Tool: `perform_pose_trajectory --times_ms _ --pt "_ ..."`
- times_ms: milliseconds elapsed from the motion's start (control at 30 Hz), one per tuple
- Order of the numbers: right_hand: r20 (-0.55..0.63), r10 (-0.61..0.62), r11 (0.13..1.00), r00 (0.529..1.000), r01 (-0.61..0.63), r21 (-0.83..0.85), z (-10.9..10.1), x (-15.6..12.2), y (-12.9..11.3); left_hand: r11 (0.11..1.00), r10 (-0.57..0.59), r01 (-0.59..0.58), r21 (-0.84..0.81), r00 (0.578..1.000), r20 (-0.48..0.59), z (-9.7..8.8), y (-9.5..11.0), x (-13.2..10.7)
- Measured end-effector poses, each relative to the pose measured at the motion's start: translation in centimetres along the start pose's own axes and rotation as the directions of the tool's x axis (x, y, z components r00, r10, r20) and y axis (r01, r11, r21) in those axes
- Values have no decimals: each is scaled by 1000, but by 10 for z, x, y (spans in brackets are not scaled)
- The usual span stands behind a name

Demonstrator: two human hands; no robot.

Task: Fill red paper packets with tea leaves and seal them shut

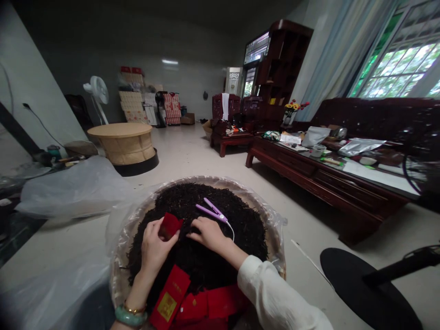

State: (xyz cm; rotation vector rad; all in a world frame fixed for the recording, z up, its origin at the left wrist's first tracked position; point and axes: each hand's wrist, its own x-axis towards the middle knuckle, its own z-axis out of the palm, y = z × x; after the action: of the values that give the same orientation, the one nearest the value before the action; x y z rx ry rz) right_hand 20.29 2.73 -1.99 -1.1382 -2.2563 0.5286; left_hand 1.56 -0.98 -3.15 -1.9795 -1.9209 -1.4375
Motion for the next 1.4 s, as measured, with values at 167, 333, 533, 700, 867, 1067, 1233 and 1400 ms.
perform_pose_trajectory --times_ms 167,333,533,700,867,1067,1233,1400 --pt "29 516 571 856 -369 734 -3 16 -1 997 56 -57 43 998 19 4 4 1" --pt "439 522 -223 731 -380 898 -18 24 -9 991 85 -90 102 995 57 3 7 1" --pt "331 448 -351 831 -177 919 -31 38 -12 988 57 -70 140 994 96 3 11 2" --pt "260 425 -293 867 -141 946 -30 55 -18 989 57 -65 134 996 66 7 24 3" --pt "232 414 -244 880 -139 960 -22 62 -21 977 111 -138 162 980 164 7 30 7" --pt "242 406 -243 881 -151 958 -23 65 -25 971 93 -163 177 931 353 -6 29 23" --pt "256 395 -257 882 -162 953 -23 69 -30 973 46 -158 171 850 524 -22 34 37" --pt "263 402 -245 877 -174 954 -19 72 -31 982 134 -184 28 801 584 -34 37 53"
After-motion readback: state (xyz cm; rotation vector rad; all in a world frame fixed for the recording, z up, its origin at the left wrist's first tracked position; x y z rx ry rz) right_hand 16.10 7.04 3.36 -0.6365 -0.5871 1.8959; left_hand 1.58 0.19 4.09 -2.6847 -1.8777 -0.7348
